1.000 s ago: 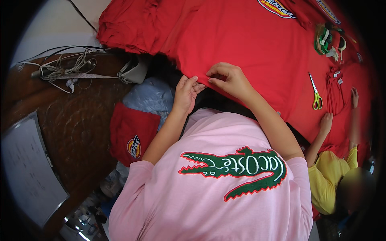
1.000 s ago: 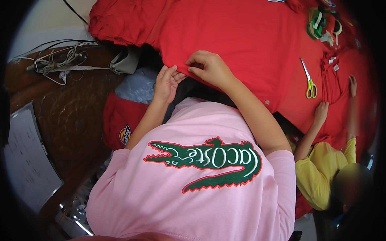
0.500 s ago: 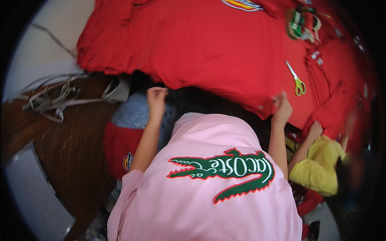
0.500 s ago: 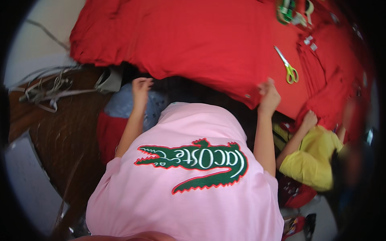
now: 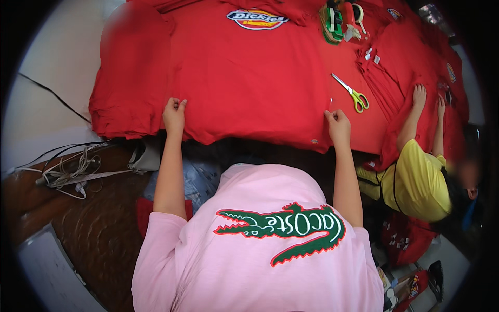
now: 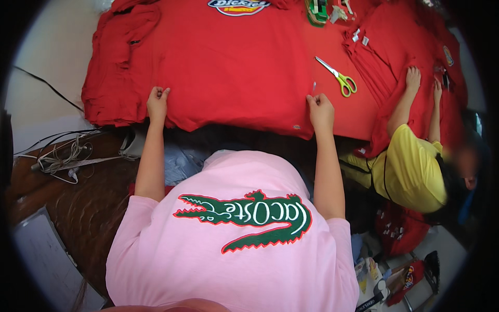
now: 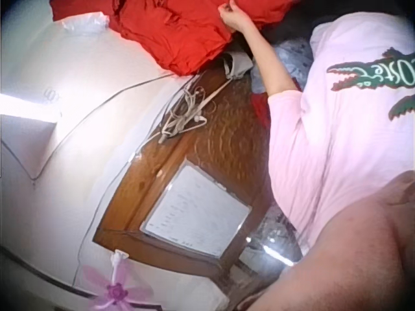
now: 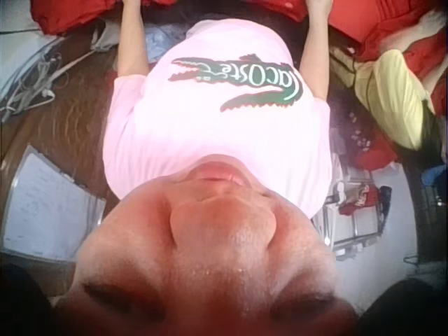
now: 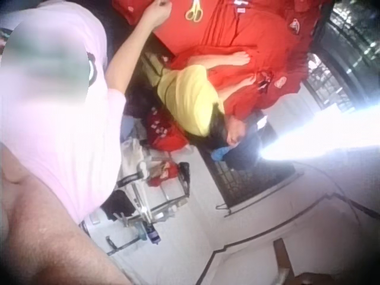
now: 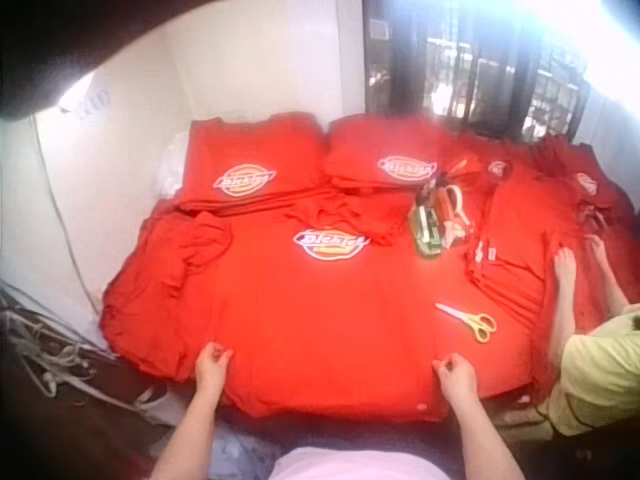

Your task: The person processes red shirts on a table by unfolding each one, using snips to remove threads from the collar area, and refolding them into a stack.

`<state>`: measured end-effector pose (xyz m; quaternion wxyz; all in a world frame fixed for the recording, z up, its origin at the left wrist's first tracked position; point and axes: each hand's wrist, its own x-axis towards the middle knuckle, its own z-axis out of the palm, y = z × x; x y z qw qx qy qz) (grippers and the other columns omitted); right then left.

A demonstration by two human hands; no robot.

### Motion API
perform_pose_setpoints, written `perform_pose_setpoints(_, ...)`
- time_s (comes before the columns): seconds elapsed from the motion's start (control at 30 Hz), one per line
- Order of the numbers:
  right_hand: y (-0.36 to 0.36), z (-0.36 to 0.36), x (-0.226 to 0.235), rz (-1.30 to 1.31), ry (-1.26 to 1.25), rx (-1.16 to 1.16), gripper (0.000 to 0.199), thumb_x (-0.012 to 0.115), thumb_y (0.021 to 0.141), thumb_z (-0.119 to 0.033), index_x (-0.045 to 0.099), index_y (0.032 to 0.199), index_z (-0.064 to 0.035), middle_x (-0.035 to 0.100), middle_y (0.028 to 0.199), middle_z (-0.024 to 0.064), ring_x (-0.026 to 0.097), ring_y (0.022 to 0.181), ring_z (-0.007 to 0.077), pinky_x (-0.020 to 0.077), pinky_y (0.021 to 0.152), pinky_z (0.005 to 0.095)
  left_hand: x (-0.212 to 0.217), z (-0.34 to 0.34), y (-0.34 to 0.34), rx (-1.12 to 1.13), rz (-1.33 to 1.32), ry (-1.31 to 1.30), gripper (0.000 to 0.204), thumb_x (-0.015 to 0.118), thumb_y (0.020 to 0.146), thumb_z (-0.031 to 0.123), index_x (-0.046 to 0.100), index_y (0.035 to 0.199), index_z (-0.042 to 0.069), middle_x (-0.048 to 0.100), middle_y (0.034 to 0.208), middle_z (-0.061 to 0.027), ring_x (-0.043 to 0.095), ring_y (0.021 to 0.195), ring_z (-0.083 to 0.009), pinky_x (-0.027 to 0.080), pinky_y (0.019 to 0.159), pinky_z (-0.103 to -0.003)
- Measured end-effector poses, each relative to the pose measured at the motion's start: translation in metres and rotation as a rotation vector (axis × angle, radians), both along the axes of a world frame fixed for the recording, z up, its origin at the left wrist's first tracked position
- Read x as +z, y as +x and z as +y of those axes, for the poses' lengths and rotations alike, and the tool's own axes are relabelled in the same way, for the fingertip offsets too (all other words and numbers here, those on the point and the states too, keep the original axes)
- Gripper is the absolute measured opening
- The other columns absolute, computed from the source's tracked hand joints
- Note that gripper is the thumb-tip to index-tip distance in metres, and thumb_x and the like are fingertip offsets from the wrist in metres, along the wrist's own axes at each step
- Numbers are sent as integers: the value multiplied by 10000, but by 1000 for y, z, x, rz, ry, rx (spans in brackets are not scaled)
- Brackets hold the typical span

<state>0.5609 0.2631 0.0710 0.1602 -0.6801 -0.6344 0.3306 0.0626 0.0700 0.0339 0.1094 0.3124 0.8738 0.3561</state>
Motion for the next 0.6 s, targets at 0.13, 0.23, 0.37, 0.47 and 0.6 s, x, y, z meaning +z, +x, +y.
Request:
perform_pose_setpoints(0.13,23,-12,20,425,17,79,268,719,969,-213,589,857,-7,512,740,-19,454,704,78,393,641,273,-5,-24,-15,128,-209,386,236,748,956,231,627,956,28,630,873,-41,566,829,-141,483,775,-302)
perform_pose_setpoints(0.23,53,-41,36,597,-123,128,219,706,977,-197,600,849,-54,524,762,-52,460,701,63,391,663,254,16,-52,-7,155,-443,664,129,725,974,162,626,984,80,621,945,4,563,886,-112,458,833,-263)
perform_pose_setpoints(0.37,91,-89,22,554,-498,289,166,710,953,-164,627,854,-59,589,767,-36,548,729,75,447,701,263,45,-123,-1,181,-713,804,101,691,989,135,603,1001,87,624,986,4,602,938,-117,465,856,-284)
perform_pose_setpoints(0.47,104,-129,-17,394,-735,421,164,712,943,-157,662,844,-36,646,760,2,595,744,93,491,698,292,33,-196,-3,217,-671,640,109,696,984,163,613,973,95,614,961,12,590,896,-104,466,816,-274)
perform_pose_setpoints(0.6,72,-122,-24,355,-600,309,195,741,936,-194,659,840,-45,613,704,0,558,679,89,456,648,269,-8,-274,-6,304,-601,-55,205,749,939,233,634,900,68,601,774,39,576,714,-100,463,649,-242)
